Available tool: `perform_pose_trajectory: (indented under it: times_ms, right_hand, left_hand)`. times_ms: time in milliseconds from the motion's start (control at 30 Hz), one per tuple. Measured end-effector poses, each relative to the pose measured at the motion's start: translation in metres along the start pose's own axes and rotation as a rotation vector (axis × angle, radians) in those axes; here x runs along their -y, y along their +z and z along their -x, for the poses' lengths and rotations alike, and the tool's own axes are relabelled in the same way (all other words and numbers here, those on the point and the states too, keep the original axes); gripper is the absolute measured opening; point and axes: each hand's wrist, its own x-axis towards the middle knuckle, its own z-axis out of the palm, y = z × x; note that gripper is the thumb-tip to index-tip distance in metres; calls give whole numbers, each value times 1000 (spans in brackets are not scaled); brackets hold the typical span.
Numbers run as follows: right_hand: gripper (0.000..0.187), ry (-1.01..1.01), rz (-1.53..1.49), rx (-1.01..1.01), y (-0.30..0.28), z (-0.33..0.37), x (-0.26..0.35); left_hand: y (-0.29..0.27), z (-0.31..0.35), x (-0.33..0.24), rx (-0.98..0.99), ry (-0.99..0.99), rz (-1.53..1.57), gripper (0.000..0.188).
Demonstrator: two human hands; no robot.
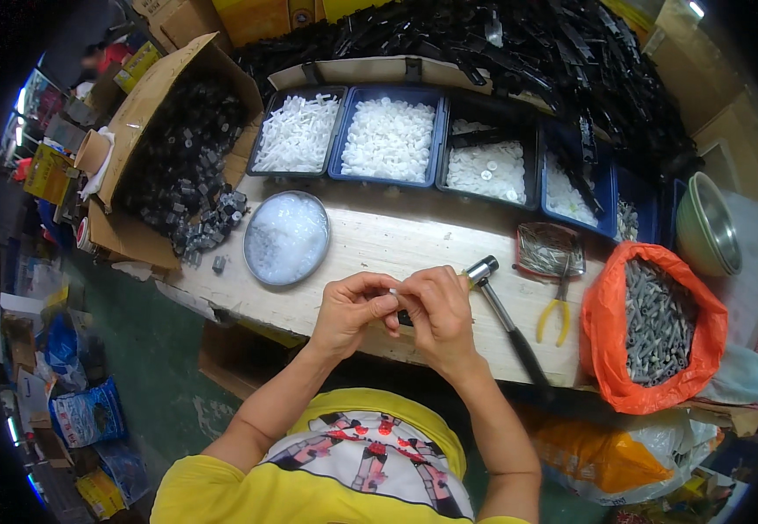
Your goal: The person assembles small components at a workbench. They pick up a white plastic piece and a metal pin, place them into a wooden jig, and strike the pin with a hammer to secure the assembly. The finished unit is then placed into a cardboard box, and the process repeats with new parts from trays and a bag.
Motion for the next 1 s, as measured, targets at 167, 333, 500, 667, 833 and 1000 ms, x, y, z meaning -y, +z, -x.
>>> perform_pose_trajectory:
  times_ms: [167,333,500,667,833,1000]
  right_hand:
    - [11,-13,111,28,2,2,-7]
    - [12,-3,278,217,4,17,-12]
    - [13,-2,328,280,12,23,-11]
    - [14,-61,473,306,17,25,-9]
    - [14,-14,357,308,3,20,-14]
    - [10,68,513,68,-52,1,-47]
  left_hand:
    - [-1,3,-16,-36,-3,-349,23]
    - [-18,1,-17,-63,185,-735,25]
    - [-22,1,-9,-44,146,-816,25]
    - [-22,-1,-7,-13,139,-886,24]
    - [-12,-8,-10,71,227,-1372,20]
    - [16,-36,-38,360,6,-1769,21]
